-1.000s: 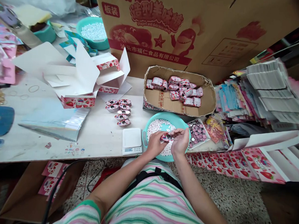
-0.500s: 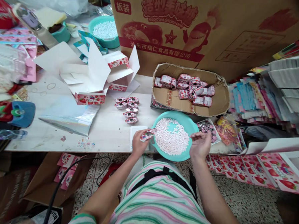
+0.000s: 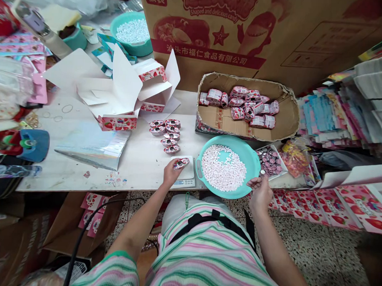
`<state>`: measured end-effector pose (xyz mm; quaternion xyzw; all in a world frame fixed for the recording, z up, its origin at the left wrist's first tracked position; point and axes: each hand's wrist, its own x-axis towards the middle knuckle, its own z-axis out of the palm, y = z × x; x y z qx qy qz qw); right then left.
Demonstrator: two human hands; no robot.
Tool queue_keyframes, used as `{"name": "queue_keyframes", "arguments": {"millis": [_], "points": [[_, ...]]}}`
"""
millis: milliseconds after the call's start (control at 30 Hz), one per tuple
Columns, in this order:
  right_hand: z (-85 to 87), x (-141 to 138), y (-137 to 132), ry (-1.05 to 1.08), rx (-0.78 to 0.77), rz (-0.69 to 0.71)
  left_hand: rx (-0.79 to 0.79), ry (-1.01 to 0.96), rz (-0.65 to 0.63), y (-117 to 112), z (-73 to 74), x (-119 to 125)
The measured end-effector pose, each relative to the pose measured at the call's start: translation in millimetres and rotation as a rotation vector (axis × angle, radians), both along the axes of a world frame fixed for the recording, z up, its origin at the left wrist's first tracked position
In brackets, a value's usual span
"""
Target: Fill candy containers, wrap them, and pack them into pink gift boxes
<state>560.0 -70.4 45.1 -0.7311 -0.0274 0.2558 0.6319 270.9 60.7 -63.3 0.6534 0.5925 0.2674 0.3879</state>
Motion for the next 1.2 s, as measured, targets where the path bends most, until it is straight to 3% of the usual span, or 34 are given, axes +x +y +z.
{"name": "queue_keyframes", "arguments": {"millis": [167, 300, 467, 667, 967, 1100, 1200], "points": [[2.6, -2.8, -9.5, -0.004, -0.002, -0.043, 0.023, 0.065, -0.078, -1.7, -8.4, 0.7], [2.1, -5.5, -20.7, 0.021, -0.021, -0.077, 0.123, 0.098, -0.087, -12.4, 1.9, -15.4], [-2.3, -9.5, -35.8, 0.026, 0.008, -0.115, 0.134, 0.183, 0.069, -54.6, 11.1, -55.6], [-9.4, -18.5, -52.1, 0.051, 0.058, -0.129, 0.036, 0.249, 0.121, -104.4, -1.7, -81.8], [-4.0, 3.3, -55.7, 0.052, 0.109, -0.070, 0.051, 0.215, 0.244, -121.1, 7.6, -72.8], [-2.9, 25.8, -64.0, 0.057, 0.110, 0.003, 0.044, 0.223, 0.328, -144.2, 17.1, -60.7], [-13.9, 40.8, -72.5, 0.028, 0.052, 0.089, 0.022, 0.229, 0.305, -167.8, 24.8, -52.3]]}}
